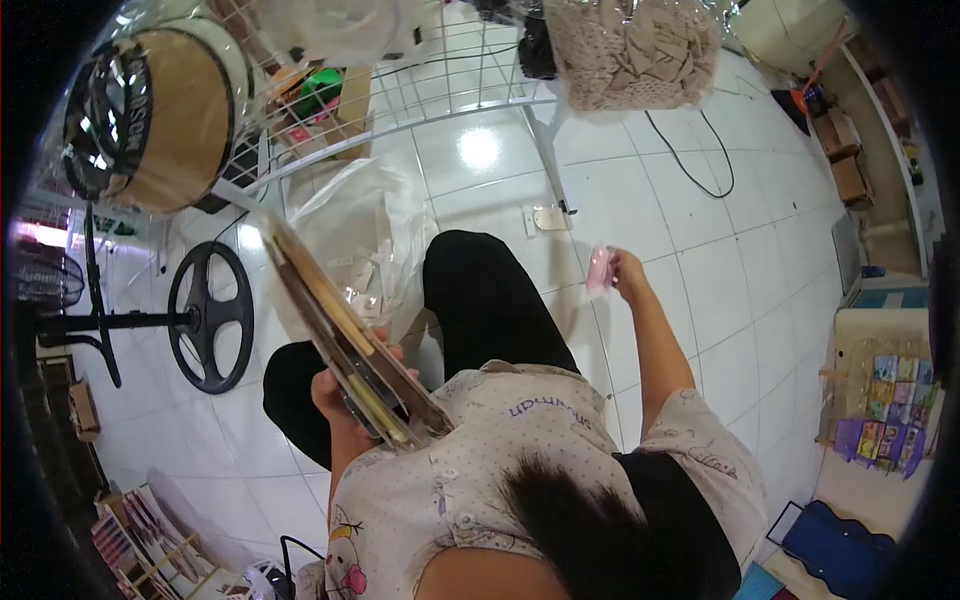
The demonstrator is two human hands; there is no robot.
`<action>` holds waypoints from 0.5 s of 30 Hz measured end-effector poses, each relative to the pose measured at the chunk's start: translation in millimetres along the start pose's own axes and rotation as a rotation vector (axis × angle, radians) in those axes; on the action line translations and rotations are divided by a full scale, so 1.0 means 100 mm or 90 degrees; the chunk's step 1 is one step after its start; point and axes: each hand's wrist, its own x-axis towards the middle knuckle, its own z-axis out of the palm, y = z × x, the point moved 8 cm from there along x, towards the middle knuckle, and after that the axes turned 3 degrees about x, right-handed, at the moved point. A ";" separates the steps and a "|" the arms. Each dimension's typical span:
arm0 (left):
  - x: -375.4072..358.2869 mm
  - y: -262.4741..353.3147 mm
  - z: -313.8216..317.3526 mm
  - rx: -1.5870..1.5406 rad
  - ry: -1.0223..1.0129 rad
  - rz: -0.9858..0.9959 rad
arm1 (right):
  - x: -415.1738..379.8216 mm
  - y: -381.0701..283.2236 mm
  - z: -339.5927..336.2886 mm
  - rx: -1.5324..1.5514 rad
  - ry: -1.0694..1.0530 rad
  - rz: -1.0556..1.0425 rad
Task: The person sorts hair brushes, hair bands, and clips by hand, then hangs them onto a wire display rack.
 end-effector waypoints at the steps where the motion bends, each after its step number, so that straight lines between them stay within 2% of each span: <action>1: 0.04 0.01 0.01 -0.012 -0.003 0.011 | 0.02 0.08 0.04 0.026 0.028 -0.009; 3: 0.11 0.05 0.01 -0.002 0.041 0.067 | 0.30 0.32 0.07 0.044 0.027 -0.024; 4: 0.09 0.10 -0.15 0.017 0.110 0.086 | 0.63 0.33 0.13 -0.227 0.018 -0.200; 5: 0.08 0.13 -0.20 0.026 0.107 0.090 | 0.90 0.38 0.30 -0.510 -0.025 -0.357; 6: 0.10 0.18 -0.22 0.034 0.104 0.095 | 1.13 0.46 0.45 -0.770 -0.001 -0.551; 9: 0.12 0.32 -0.18 0.085 0.128 0.147 | 0.50 -0.38 1.12 -0.814 0.182 -0.384; 11: 0.05 0.46 -0.13 0.111 0.148 0.226 | 0.84 -0.35 1.29 -0.882 0.149 -0.419; 12: 0.01 0.52 -0.12 0.096 0.138 0.223 | 0.98 -0.31 1.36 -0.887 0.145 -0.428; 13: 0.01 0.55 -0.04 0.052 0.016 0.149 | 1.06 -0.34 1.45 -0.893 0.142 -0.438; 15: -0.08 0.68 -0.08 0.052 0.032 0.180 | 1.16 -0.40 1.48 -0.815 0.137 -0.426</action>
